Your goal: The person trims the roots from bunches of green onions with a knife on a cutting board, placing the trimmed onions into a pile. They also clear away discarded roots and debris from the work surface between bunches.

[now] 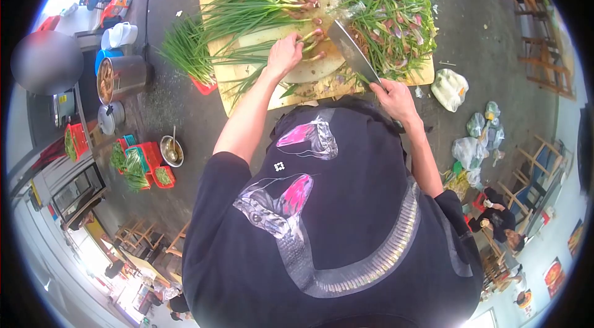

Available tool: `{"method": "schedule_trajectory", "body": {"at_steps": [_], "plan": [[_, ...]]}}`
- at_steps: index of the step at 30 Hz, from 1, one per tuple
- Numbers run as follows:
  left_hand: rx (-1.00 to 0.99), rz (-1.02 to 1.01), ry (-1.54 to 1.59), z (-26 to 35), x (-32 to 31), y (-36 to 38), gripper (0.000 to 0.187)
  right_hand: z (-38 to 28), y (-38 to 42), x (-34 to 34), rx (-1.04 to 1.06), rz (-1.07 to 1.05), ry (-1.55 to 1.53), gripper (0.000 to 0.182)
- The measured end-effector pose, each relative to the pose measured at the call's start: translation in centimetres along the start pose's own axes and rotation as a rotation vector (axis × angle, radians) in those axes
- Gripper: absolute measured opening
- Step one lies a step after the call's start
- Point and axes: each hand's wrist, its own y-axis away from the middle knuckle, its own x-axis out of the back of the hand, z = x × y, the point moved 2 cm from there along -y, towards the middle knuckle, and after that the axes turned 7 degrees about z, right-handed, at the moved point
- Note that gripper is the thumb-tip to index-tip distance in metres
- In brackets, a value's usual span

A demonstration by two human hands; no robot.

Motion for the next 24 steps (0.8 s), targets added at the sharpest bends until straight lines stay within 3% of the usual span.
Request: {"method": "schedule_trajectory", "body": {"at_steps": [7, 14, 19, 22, 24], "plan": [[0.037, -0.045, 0.047, -0.8, -0.1, -0.9, 0.030, -1.1, -0.5, 0.1, 0.381, 0.192, 0.201, 0.032], [-0.003, -0.014, 0.157, -1.5, -0.2, -1.2, 0.035, -1.5, -1.2, 0.3, 0.468, 0.172, 0.516, 0.048], [0.018, -0.121, 0.296, -3.0, -1.4, -2.3, 0.038, -2.2, -1.6, 0.2, 0.498, 0.133, 0.641, 0.058], [0.013, -0.149, 0.266, -3.5, -1.4, -2.4, 0.042, -3.2, -1.3, 0.2, 0.549, 0.157, 0.659, 0.058], [0.002, -0.114, 0.271, -3.5, -1.6, -2.4, 0.041, -3.9, -0.8, -0.4, 0.462, 0.086, 0.637, 0.055]]}}
